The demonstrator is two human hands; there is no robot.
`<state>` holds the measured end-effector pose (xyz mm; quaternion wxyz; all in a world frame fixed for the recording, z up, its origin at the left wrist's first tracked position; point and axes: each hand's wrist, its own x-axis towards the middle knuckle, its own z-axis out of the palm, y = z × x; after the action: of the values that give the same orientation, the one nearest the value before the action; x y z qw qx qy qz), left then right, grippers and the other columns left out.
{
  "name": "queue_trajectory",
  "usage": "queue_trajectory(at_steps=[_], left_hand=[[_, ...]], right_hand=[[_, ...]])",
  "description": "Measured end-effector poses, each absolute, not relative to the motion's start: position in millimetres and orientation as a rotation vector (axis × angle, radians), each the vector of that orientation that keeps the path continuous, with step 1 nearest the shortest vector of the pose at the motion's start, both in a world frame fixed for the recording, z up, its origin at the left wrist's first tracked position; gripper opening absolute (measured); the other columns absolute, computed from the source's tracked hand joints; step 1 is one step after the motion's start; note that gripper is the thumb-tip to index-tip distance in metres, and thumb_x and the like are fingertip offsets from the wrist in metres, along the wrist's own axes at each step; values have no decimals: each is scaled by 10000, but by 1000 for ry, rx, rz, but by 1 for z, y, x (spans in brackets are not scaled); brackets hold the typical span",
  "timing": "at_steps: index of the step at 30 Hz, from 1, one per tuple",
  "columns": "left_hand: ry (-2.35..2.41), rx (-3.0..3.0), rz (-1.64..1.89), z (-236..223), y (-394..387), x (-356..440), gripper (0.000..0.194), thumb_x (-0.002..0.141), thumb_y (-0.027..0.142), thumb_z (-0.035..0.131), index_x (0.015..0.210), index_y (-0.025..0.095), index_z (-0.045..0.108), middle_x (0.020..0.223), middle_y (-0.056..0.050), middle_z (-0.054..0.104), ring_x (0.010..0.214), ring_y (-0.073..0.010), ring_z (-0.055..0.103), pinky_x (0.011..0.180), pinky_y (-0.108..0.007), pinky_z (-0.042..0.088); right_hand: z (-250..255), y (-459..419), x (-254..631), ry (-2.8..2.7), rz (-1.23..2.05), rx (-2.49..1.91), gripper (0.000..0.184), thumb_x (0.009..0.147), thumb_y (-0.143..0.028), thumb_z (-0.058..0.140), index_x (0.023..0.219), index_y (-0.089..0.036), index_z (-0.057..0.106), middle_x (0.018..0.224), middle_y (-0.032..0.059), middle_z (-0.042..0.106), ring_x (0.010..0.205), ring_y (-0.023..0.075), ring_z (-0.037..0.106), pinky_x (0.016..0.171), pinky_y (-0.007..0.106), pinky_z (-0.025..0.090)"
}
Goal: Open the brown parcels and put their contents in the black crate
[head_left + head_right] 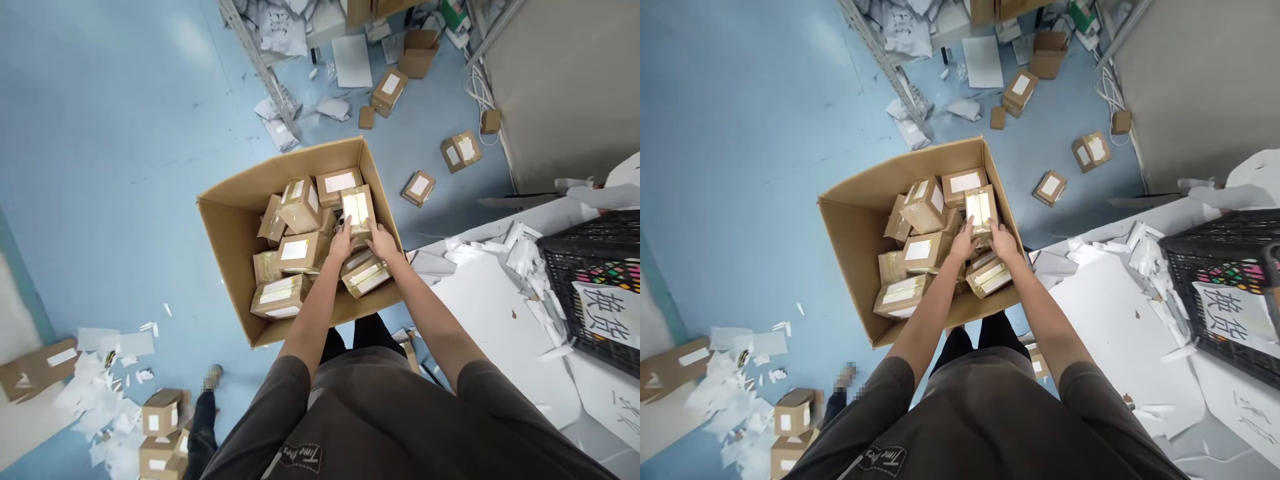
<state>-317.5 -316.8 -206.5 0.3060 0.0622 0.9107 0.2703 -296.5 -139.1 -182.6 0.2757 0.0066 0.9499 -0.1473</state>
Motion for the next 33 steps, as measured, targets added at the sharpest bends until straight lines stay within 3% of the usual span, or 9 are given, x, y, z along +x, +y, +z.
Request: queue_trajectory(at_steps=[5,11,22,28,33], left_hand=[[2502,158,674,-201,-310,-316,798,1036,270,603,1724,207,204,1509,-183,627,1228,-293,710,1047,-370,539],[2599,140,689,-148,-330,-310,783,1019,297,632,1708,199,274,1405,-154,701,1184,-299,731,995,-351,549],[2852,485,743,3,-386,-269,887,967,265,702,1723,303,240,1625,-108,535,1260,-317,688,1049,-412,566],[2860,873,731,72,-349,-233,912,966,265,708,1732,292,214,1596,-116,565,1300,-307,667,1063,-396,562],[2808,1110,747,101,-297,-193,906,955,252,713,1727,281,238,1617,-118,544,1322,-304,657,1088,-386,546]], right_hand=[[-173,-145,-307,2555,-373,37,612,1039,-249,603,1608,-160,396,1344,200,617,1125,293,669,984,366,509],[-123,-161,-304,2638,-345,-26,596,1050,-256,578,1608,-160,393,1342,202,618,1137,302,661,969,368,505],[23,-219,-228,2986,-346,108,592,1057,-285,567,1610,-168,391,1326,185,620,1160,301,632,965,360,519],[90,-195,-156,3131,-305,463,596,1058,-313,578,1614,-190,401,1352,174,615,1171,301,629,958,357,520],[118,-156,-95,3164,-328,710,589,1054,-298,576,1607,-180,409,1350,178,625,1152,301,630,920,351,524]])
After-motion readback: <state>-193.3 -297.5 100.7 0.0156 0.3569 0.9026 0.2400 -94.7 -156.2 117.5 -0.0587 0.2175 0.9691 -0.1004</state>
